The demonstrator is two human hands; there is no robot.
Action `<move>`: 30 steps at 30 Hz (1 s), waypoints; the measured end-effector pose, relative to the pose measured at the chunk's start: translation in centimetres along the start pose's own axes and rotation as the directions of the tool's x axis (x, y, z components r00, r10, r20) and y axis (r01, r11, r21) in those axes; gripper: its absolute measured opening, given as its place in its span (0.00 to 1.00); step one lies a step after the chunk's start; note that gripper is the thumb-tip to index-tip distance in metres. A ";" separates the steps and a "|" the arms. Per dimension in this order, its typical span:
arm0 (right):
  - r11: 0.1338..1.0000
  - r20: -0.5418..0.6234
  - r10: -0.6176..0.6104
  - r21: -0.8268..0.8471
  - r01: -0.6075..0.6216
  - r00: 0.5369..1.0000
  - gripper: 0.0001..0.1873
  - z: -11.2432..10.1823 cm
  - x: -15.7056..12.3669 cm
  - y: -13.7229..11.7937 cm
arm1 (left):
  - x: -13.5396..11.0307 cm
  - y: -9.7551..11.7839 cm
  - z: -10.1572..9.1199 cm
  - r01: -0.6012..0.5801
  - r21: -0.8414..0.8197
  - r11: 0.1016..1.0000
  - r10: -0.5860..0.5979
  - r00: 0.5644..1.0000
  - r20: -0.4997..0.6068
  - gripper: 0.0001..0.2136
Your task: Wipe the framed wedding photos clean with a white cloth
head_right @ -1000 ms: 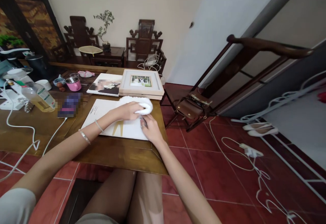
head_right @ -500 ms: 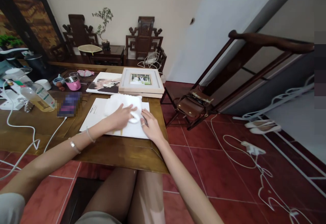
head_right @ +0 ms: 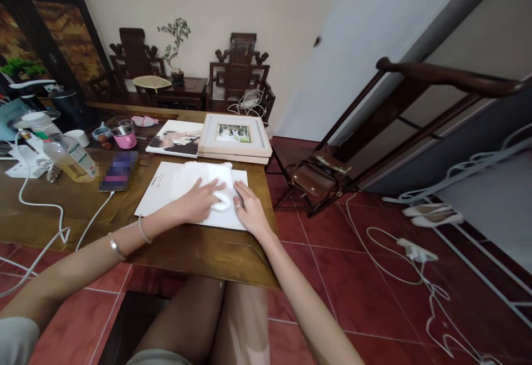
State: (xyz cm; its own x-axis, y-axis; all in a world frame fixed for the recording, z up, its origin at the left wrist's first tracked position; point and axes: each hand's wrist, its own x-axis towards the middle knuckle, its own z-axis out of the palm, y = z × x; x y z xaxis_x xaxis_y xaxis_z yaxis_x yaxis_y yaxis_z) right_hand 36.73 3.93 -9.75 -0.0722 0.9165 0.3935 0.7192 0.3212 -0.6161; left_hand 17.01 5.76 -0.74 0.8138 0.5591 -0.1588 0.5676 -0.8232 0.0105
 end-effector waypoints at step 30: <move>0.999 -0.006 -0.011 0.043 0.011 1.000 0.23 0.3 0.0 0.5 | -0.8 -3.4 0.0 0.017 -0.108 0.994 -0.021 0.999 -0.038 0.20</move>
State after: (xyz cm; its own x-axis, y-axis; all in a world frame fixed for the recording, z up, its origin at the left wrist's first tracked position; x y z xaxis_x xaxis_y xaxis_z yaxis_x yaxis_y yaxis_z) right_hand 36.89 4.21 -10.27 -0.0761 0.9116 0.4040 0.6881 0.3413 -0.6404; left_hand 14.48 8.10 -0.60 0.8056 0.5799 -0.1215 0.5917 -0.7979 0.1146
